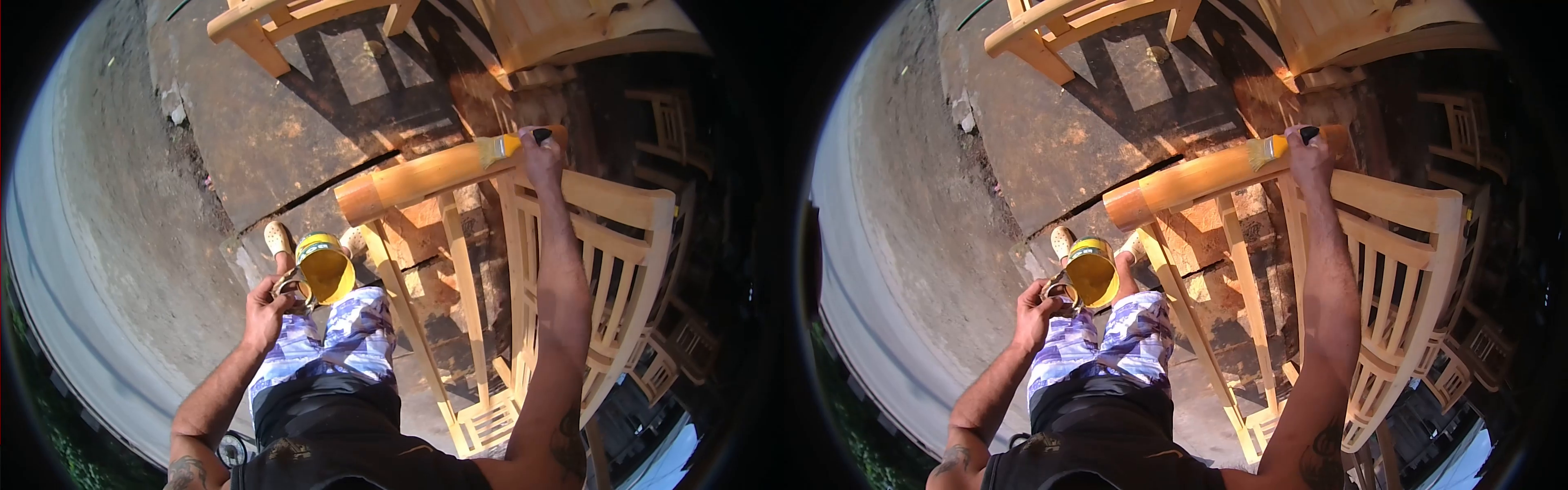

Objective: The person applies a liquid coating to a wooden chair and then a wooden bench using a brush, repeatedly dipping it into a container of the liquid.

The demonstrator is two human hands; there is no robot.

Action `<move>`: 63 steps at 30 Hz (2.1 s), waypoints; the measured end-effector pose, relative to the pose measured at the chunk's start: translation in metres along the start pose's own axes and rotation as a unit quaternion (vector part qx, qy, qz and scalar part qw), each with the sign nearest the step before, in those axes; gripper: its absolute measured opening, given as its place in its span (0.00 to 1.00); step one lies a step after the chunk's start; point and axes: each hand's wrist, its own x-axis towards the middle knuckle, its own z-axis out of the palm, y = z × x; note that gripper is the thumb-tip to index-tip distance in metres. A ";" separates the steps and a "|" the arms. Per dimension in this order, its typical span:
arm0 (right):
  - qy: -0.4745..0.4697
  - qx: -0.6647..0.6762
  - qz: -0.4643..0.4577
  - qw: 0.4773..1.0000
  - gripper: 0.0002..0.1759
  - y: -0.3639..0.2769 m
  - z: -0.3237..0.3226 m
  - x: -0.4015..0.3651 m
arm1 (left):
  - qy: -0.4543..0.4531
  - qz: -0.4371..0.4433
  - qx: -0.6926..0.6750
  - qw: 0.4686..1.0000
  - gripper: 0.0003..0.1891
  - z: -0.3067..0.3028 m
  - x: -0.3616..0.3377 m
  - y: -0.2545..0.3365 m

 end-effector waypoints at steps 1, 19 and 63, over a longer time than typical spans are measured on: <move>0.018 -0.067 -0.024 0.997 0.15 0.010 -0.018 0.029 | 0.003 -0.002 -0.001 1.000 0.14 0.000 0.000 0.000; -0.366 -0.308 -0.044 0.877 0.23 -0.122 0.138 0.028 | 0.010 -0.008 -0.020 1.000 0.15 -0.003 0.000 -0.005; -0.326 -0.159 -0.235 0.902 0.19 -0.163 0.134 -0.081 | -0.015 0.004 -0.001 1.000 0.13 -0.001 0.006 -0.009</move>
